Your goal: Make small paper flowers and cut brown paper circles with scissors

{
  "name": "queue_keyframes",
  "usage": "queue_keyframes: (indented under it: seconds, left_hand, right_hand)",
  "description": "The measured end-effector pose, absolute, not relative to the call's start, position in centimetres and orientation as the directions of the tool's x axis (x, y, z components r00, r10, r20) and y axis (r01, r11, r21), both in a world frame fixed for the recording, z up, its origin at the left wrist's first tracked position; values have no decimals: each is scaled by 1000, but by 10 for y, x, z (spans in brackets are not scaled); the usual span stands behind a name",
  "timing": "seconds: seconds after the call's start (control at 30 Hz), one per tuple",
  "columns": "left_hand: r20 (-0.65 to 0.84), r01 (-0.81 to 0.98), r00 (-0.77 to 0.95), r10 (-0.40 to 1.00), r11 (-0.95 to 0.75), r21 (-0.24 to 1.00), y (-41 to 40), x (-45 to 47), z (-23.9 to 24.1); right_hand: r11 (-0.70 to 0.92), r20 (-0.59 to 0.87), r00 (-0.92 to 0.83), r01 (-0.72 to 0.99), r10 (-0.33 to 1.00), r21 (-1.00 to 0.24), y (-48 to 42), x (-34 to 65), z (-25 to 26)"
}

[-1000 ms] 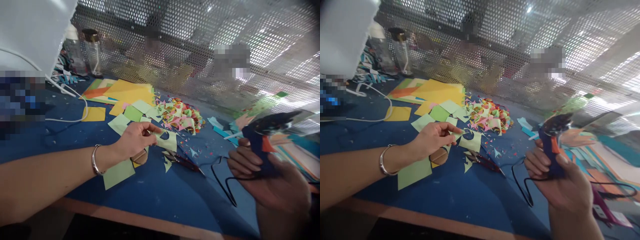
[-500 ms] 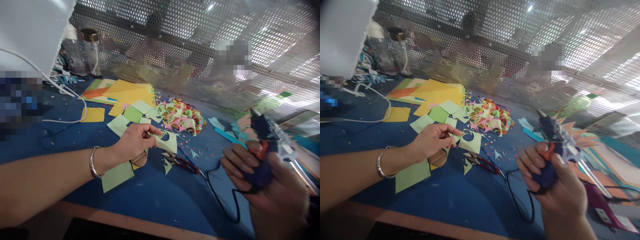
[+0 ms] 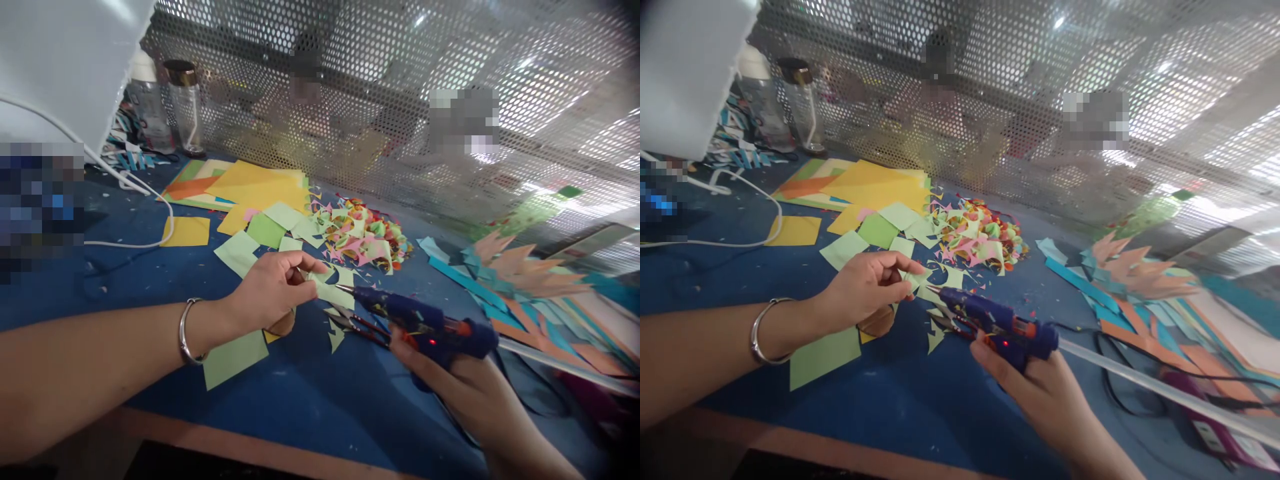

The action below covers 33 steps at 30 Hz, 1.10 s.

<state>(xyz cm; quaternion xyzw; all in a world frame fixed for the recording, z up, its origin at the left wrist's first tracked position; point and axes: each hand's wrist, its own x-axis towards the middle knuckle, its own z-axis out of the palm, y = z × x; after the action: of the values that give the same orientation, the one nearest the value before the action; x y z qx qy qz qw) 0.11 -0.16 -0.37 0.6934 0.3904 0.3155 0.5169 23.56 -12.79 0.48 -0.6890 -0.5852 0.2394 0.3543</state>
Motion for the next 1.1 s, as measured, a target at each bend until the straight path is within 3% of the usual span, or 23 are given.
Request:
queue_keyframes:
  seconds: [0.17, 0.53, 0.77, 0.9, 1.1]
  left_hand:
    - [19, 199, 539, 842, -149, 969, -4, 0, -8]
    - [5, 178, 579, 815, -132, 975, -9, -2, -9]
    - [42, 70, 537, 842, -94, 993, -1, 1, -12]
    - [20, 6, 556, 831, -28, 1000, -4, 2, -14]
    - [75, 4, 632, 772, -99, 995, -15, 2, -9]
  right_hand:
    - [-67, 86, 185, 687, 979, -724, -128, 220, 7]
    - [111, 208, 32, 762, 978, -638, -124, 231, -3]
    - [-1, 193, 202, 692, 960, -722, -128, 231, -1]
    - [36, 197, 150, 702, 969, -711, -120, 241, 4]
    - [40, 206, 182, 650, 961, -759, -102, 227, 11]
